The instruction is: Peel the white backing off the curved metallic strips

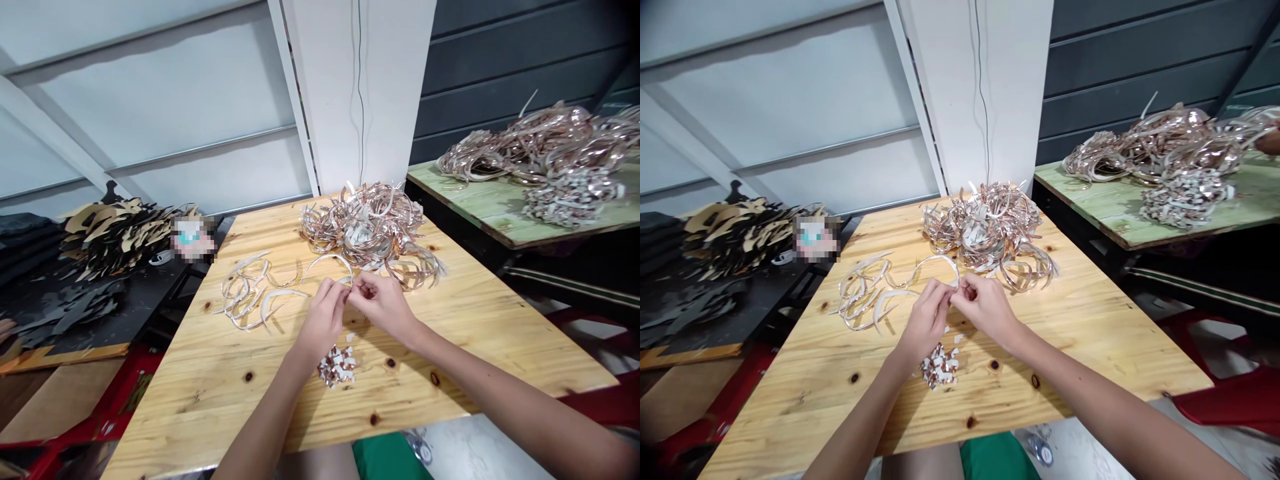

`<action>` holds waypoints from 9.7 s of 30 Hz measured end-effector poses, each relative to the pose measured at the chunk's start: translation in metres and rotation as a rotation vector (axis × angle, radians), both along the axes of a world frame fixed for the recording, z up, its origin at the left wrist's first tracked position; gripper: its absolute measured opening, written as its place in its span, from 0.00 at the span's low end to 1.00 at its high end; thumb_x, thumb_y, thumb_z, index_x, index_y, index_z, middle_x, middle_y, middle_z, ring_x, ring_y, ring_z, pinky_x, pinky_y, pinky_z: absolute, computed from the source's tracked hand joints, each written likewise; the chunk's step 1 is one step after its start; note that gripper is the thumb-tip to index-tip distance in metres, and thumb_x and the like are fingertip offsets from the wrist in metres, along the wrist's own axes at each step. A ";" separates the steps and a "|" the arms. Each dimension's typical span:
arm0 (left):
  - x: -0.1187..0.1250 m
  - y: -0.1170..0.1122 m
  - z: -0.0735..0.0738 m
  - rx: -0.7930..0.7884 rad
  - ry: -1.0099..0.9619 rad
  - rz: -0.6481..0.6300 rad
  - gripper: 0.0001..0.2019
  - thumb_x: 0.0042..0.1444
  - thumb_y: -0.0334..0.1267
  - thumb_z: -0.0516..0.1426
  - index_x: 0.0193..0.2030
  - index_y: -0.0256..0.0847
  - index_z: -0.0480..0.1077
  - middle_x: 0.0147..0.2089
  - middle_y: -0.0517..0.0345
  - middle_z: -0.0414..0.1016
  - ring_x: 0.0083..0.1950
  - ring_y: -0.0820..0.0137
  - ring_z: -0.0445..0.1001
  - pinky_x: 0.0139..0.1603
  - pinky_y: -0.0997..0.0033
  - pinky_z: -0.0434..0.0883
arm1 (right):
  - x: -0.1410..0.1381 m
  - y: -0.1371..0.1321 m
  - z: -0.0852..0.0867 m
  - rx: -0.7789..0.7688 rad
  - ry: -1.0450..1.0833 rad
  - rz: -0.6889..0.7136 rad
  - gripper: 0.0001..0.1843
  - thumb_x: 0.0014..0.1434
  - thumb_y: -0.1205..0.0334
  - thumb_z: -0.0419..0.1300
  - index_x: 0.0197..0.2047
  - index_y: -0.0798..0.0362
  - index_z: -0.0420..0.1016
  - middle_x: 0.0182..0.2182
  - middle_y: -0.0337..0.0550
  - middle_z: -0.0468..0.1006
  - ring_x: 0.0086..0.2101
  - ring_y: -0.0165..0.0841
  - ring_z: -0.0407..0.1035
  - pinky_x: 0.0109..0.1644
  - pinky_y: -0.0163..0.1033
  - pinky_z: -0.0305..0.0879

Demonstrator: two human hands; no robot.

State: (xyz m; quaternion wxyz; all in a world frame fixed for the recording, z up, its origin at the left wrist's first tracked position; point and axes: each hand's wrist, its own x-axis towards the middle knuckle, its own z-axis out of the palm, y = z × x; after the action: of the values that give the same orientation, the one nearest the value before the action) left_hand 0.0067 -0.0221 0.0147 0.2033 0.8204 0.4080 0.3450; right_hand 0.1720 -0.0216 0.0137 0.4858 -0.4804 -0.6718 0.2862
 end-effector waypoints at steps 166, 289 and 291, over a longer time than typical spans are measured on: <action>-0.004 -0.004 -0.004 0.056 -0.212 0.056 0.05 0.70 0.35 0.54 0.50 0.42 0.68 0.43 0.54 0.79 0.43 0.69 0.79 0.47 0.71 0.73 | 0.007 0.002 0.009 0.281 -0.183 0.088 0.08 0.70 0.61 0.56 0.37 0.50 0.71 0.30 0.40 0.73 0.29 0.33 0.66 0.35 0.39 0.61; 0.000 -0.004 -0.008 0.359 0.213 0.040 0.15 0.71 0.29 0.47 0.61 0.39 0.67 0.50 0.48 0.80 0.51 0.63 0.79 0.54 0.61 0.77 | -0.001 -0.003 0.003 0.079 -0.123 -0.106 0.07 0.55 0.67 0.58 0.27 0.51 0.65 0.20 0.32 0.68 0.23 0.29 0.62 0.31 0.35 0.55; 0.000 -0.004 -0.007 0.347 0.206 0.041 0.15 0.71 0.29 0.48 0.60 0.40 0.67 0.50 0.49 0.80 0.50 0.63 0.79 0.53 0.61 0.77 | 0.000 -0.002 0.003 0.083 -0.145 -0.104 0.07 0.55 0.67 0.58 0.27 0.51 0.65 0.20 0.33 0.69 0.23 0.29 0.62 0.31 0.35 0.55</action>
State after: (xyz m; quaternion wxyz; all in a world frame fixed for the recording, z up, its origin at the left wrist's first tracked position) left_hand 0.0066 -0.0260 0.0074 0.0089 0.8656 0.3776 0.3287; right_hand 0.1718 -0.0240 0.0166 0.4694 -0.5135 -0.6908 0.1969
